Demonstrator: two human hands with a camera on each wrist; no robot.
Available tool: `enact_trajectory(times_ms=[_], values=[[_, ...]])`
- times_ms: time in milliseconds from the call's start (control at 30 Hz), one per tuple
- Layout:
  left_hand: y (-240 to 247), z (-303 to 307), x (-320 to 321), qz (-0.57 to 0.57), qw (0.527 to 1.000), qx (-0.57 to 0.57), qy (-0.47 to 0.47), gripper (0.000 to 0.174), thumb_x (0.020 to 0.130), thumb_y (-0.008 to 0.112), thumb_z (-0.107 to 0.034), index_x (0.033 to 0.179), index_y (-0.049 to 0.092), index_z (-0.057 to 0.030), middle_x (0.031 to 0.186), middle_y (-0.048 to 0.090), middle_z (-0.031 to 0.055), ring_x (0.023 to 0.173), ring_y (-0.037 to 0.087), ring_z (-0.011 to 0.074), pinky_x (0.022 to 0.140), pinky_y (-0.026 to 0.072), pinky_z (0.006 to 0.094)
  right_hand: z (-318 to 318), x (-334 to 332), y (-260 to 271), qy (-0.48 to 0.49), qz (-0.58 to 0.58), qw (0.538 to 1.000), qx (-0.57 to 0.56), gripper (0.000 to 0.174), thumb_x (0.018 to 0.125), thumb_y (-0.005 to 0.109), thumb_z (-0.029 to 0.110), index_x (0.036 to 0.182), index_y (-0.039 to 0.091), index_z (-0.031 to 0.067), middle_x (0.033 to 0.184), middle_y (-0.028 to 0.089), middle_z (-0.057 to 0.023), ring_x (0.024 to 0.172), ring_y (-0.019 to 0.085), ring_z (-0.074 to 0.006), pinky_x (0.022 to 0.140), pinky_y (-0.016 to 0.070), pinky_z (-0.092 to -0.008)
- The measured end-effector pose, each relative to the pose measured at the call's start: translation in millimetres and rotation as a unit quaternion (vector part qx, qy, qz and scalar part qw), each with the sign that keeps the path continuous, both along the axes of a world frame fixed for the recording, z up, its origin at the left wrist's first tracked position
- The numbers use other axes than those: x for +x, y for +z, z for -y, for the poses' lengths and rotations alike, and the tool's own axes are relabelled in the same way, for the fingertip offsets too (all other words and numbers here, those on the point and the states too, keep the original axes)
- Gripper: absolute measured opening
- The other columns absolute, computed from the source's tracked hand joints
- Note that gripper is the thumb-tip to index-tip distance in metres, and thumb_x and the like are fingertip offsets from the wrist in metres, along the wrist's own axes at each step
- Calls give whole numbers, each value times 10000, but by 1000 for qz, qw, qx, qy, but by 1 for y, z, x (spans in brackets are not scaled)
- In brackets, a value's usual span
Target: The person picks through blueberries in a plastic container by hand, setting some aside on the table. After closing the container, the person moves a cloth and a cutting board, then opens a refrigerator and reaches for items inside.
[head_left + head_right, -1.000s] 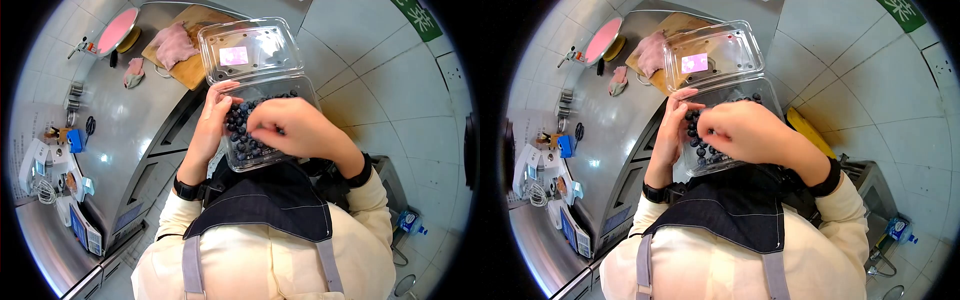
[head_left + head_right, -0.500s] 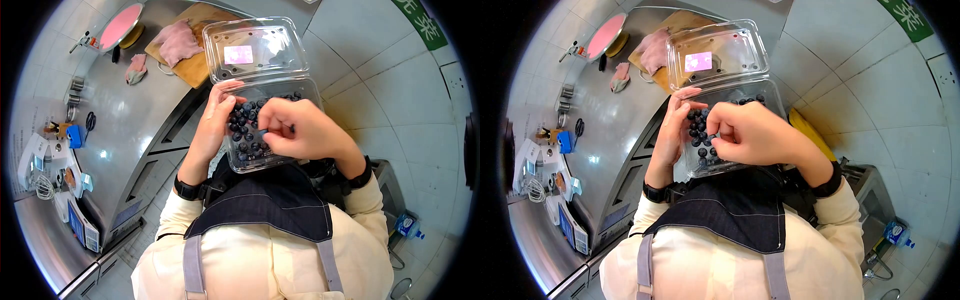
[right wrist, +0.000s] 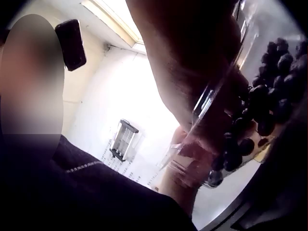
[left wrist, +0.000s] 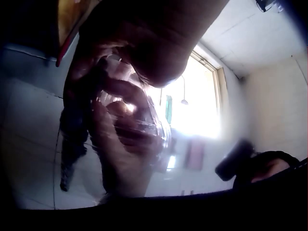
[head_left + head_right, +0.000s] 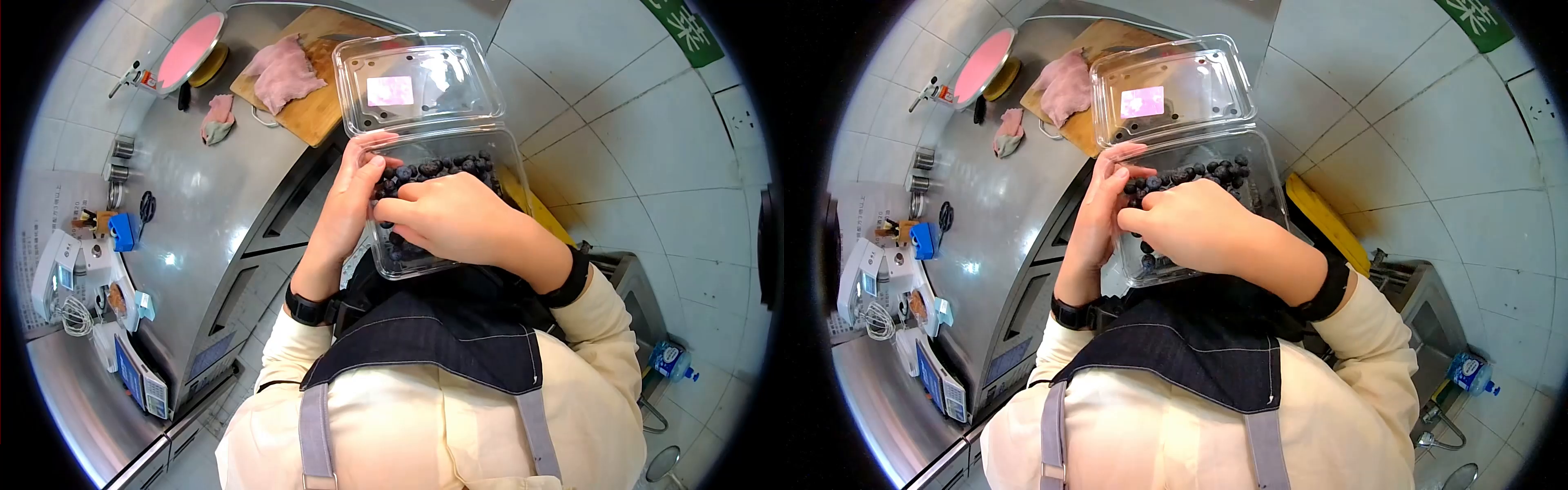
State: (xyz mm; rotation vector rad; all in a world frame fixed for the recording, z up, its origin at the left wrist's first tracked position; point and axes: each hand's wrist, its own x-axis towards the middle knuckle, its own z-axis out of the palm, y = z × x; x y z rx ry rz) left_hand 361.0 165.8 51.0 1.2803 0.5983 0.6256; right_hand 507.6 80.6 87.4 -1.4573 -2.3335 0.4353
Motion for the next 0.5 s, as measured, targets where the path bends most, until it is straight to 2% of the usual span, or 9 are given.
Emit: enact_trajectory(times_ms=[67, 133, 233, 267, 333, 400, 433, 500], values=[[1, 0, -2, -5, 1000, -15, -2, 334, 957, 425, -253, 1267, 463, -137, 1107, 501, 35, 1008, 465, 97, 668, 420, 201, -2, -1, -3, 2, 16, 1000, 10, 141, 820, 632, 171, 949, 585, 138, 719, 602, -57, 677, 621, -260, 565, 491, -381], [0, 0, -2, -11, 999, -31, -3, 336, 956, 425, -252, 1266, 462, -128, 1122, 498, 29, 1019, 465, 101, 662, 423, 198, -3, -3, -5, -8, -7, 1000, 9, 101, 776, 591, 104, 874, 568, 99, 720, 611, -71, 703, 644, -268, 551, 499, -394], [0, -1, 0, -3, 1000, -7, -1, 340, 957, 422, -255, 1271, 459, -128, 1119, 491, 37, 1047, 460, 107, 646, 444, 201, -6, -3, -4, -17, -41, 999, -29, 127, 764, 618, 82, 873, 553, 71, 716, 616, -71, 674, 632, -272, 540, 487, -377], [2, 0, -1, -11, 1000, -4, 4, 346, 959, 421, -261, 1281, 447, -138, 1118, 485, 55, 1025, 483, 122, 641, 477, 228, -4, 1, 5, -16, -41, 999, -29, 127, 764, 618, 82, 873, 553, 71, 716, 616, -71, 674, 632, -272, 540, 487, -377], [8, 0, -4, -21, 1000, 0, 12, 351, 961, 420, -267, 1291, 436, -148, 1117, 478, 72, 1003, 506, 137, 636, 510, 255, 8, 18, 34, -63, -195, 963, -174, 136, 782, 638, 87, 870, 536, 71, 711, 541, -30, 616, 550, -161, 564, 450, -265], [15, 0, -9, -20, 994, -108, -6, 364, 964, 416, -279, 1311, 408, -170, 1117, 466, 106, 913, 563, 175, 637, 561, 327, 31, 45, 29, -66, -314, 946, -36, 206, 781, 647, 47, 942, 519, 46, 769, 541, -29, 562, 497, -114, 531, 414, -267], [13, -3, -12, -23, 995, -95, -5, 370, 966, 411, -280, 1320, 393, -174, 1125, 464, 125, 840, 594, 203, 635, 579, 368, 48, 58, 30, -102, -378, 918, -69, 213, 797, 632, 44, 972, 510, 50, 808, 518, -12, 618, 472, -84, 568, 406, -248], [13, -5, -16, -24, 995, -95, 6, 372, 965, 411, -282, 1320, 395, -172, 1125, 465, 126, 847, 595, 204, 635, 578, 364, 88, 86, 25, -173, -458, 862, -131, 225, 822, 610, 41, 1011, 489, 57, 864, 489, 14, 726, 448, -52, 643, 394, -222]])
